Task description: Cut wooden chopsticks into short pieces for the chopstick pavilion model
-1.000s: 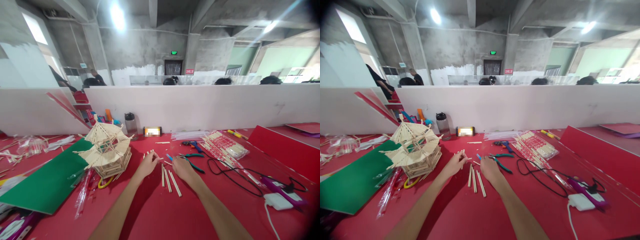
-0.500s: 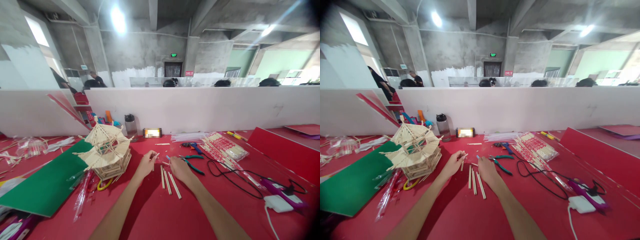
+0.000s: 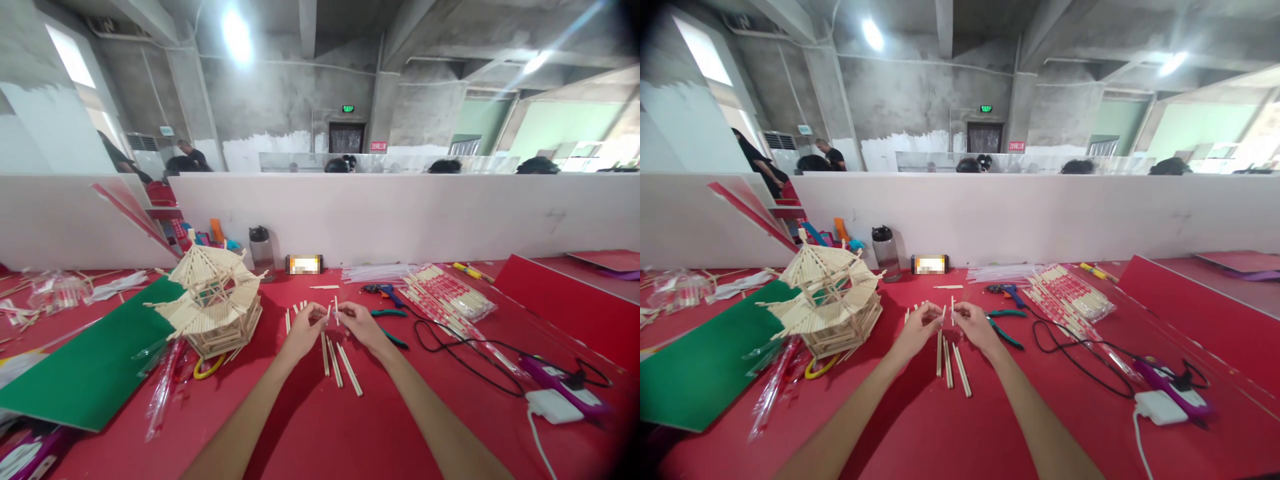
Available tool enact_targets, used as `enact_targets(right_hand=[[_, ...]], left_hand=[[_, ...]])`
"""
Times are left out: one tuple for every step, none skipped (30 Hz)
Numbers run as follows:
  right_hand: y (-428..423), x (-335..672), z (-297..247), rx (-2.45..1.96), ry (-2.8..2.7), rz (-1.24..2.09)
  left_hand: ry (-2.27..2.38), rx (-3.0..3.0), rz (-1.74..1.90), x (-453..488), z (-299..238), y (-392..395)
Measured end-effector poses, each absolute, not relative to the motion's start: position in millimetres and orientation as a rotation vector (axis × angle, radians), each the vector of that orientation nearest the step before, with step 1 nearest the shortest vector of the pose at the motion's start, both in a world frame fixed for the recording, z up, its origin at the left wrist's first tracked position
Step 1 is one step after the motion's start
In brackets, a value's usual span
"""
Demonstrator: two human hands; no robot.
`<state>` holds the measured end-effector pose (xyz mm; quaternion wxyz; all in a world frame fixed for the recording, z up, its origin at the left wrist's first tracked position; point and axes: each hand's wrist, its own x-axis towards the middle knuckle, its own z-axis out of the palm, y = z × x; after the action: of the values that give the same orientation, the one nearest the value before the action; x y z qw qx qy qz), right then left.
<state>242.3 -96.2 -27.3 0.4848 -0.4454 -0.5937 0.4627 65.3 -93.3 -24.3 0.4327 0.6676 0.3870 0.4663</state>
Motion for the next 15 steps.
enact_targets(right_hand=[[-98, 241, -25, -1.059, -1.448, 1.139], [-100, 240, -23, -1.035, -1.450, 1.156], [-102, 239, -21, -1.011, -1.448, 1.175], [-103, 238, -20, -0.992, -1.441, 1.192], [-105, 237, -18, -0.980, -1.429, 1.209], [-105, 236, -17, -0.974, -1.410, 1.226], [-106, 236, -17, -0.972, -1.387, 1.242], [-106, 236, -16, -0.974, -1.363, 1.258], [-107, 236, -16, -0.977, -1.341, 1.270], [-107, 236, -15, -0.981, -1.320, 1.281], [-107, 236, -15, -0.983, -1.301, 1.287], [-108, 236, -15, -0.981, -1.285, 1.292], [-108, 236, -15, -0.978, -1.270, 1.296], [-108, 236, -15, -0.972, -1.256, 1.300], [-108, 236, -15, -0.966, -1.243, 1.304]], left_hand=[[0.965, 1.669, 1.162, 66, -24, -94], [0.969, 1.678, 1.162, 67, -24, -94], [0.973, 1.688, 1.164, 67, -24, -95], [0.977, 1.697, 1.168, 68, -23, -96], [0.980, 1.706, 1.169, 68, -22, -97], [0.983, 1.714, 1.169, 68, -21, -97], [0.986, 1.721, 1.167, 69, -20, -98], [0.990, 1.729, 1.164, 69, -19, -99], [0.995, 1.739, 1.161, 69, -19, -99], [0.998, 1.752, 1.157, 69, -18, -100], [0.998, 1.765, 1.153, 69, -17, -100], [0.994, 1.778, 1.151, 69, -16, -101], [0.988, 1.789, 1.150, 68, -16, -101], [0.980, 1.797, 1.149, 68, -15, -102], [0.971, 1.804, 1.146, 68, -15, -103]])
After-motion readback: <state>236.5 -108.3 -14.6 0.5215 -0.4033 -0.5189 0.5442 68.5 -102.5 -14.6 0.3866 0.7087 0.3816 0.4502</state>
